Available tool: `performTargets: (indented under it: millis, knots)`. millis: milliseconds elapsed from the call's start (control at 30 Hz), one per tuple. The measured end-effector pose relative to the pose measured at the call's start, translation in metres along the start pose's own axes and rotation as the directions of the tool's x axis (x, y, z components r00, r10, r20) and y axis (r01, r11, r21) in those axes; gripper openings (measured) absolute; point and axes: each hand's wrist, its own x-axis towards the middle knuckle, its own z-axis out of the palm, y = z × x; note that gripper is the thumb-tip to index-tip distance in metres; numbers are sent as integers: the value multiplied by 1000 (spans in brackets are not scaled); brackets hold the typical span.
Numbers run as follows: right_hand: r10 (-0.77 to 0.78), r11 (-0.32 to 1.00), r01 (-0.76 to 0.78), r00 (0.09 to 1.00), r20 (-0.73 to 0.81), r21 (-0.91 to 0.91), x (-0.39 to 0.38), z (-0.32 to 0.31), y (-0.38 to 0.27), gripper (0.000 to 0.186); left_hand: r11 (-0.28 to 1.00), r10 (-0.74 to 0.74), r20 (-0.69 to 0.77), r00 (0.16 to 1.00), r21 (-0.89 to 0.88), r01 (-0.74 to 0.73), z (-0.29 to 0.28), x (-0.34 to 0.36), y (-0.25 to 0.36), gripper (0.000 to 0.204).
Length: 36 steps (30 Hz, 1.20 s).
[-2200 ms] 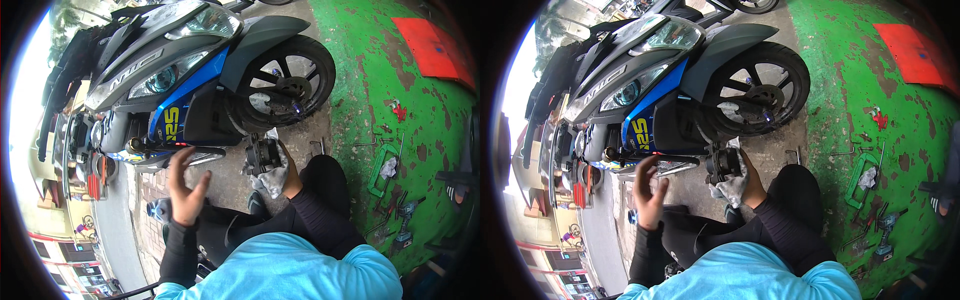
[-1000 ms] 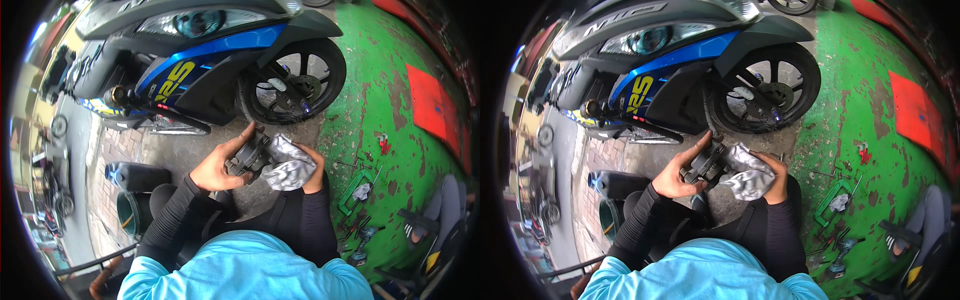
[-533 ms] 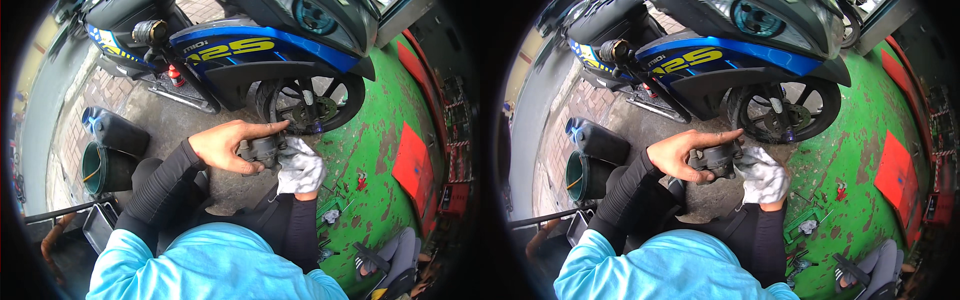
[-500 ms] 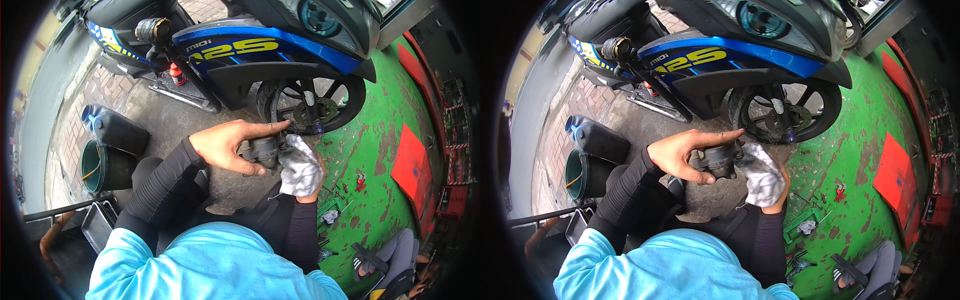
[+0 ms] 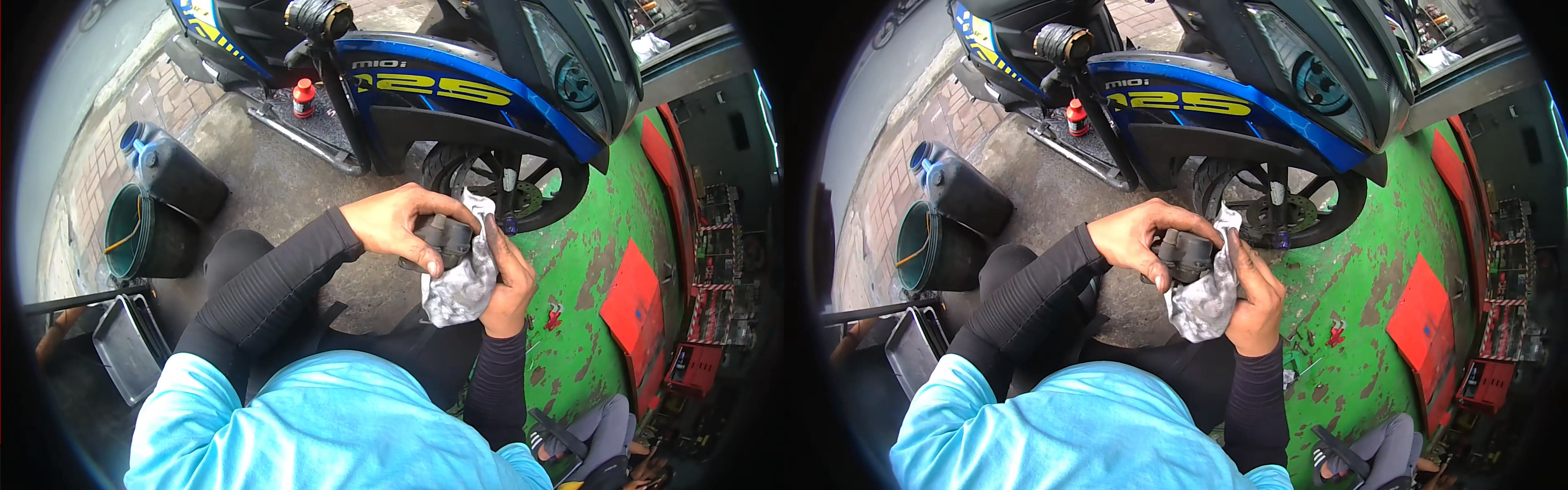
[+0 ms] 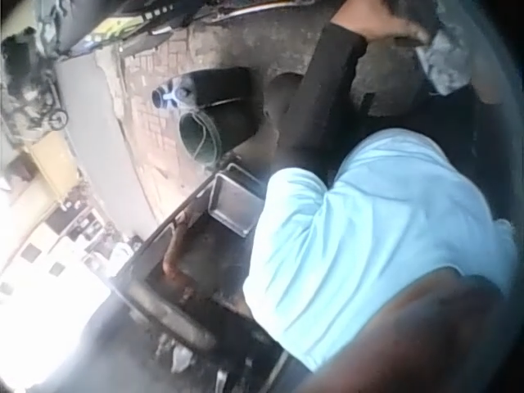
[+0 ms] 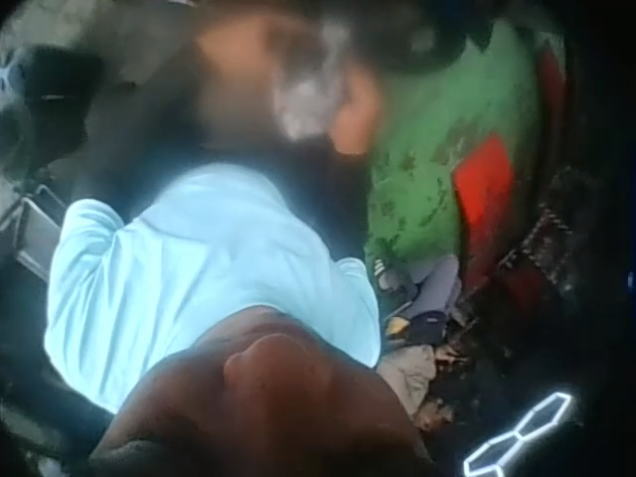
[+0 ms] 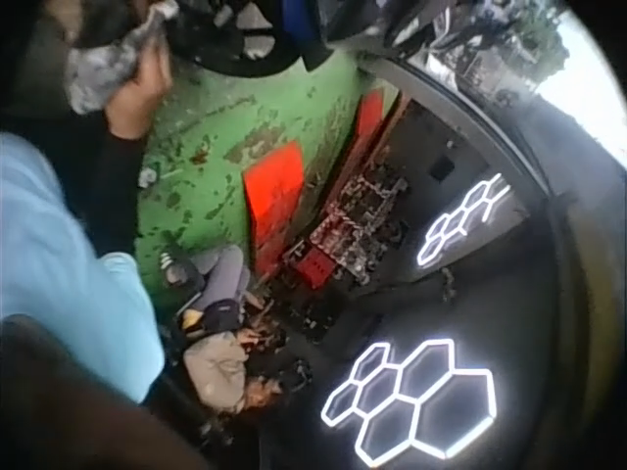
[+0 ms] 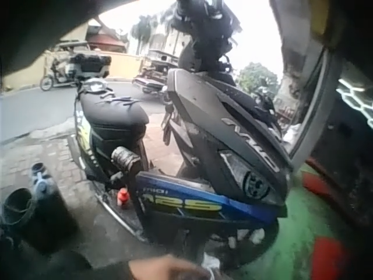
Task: Cleaning a motorcycle brake caliper with a rag.
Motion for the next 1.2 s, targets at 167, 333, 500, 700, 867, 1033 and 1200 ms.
performTargets:
  millis: [167,333,500,700,867,1033,1200]
  knots:
    - [-77,996,80,994,81,-35,15,-3,3,66,990,-105,31,994,93,102,-8,-2,-3,99]
    - [-163,962,213,950,267,-170,30,-16,1,65,980,-140,61,988,148,129,-8,2,2,94]
    - [-285,923,346,908,306,-167,42,-21,14,60,961,88,137,987,248,-120,-5,-3,11,104]
    - [-304,909,378,890,340,-175,45,-28,12,61,845,94,101,990,517,-133,9,-6,23,93]
    - [-298,829,466,835,463,-307,52,-36,7,58,883,4,-42,999,470,16,14,-10,35,78]
    - [-256,772,516,787,562,-370,56,-36,-9,55,864,-83,5,997,498,69,9,-11,37,76]
    - [-278,827,475,810,516,-300,62,-32,0,49,846,-19,-1,1000,533,17,4,-10,32,75]
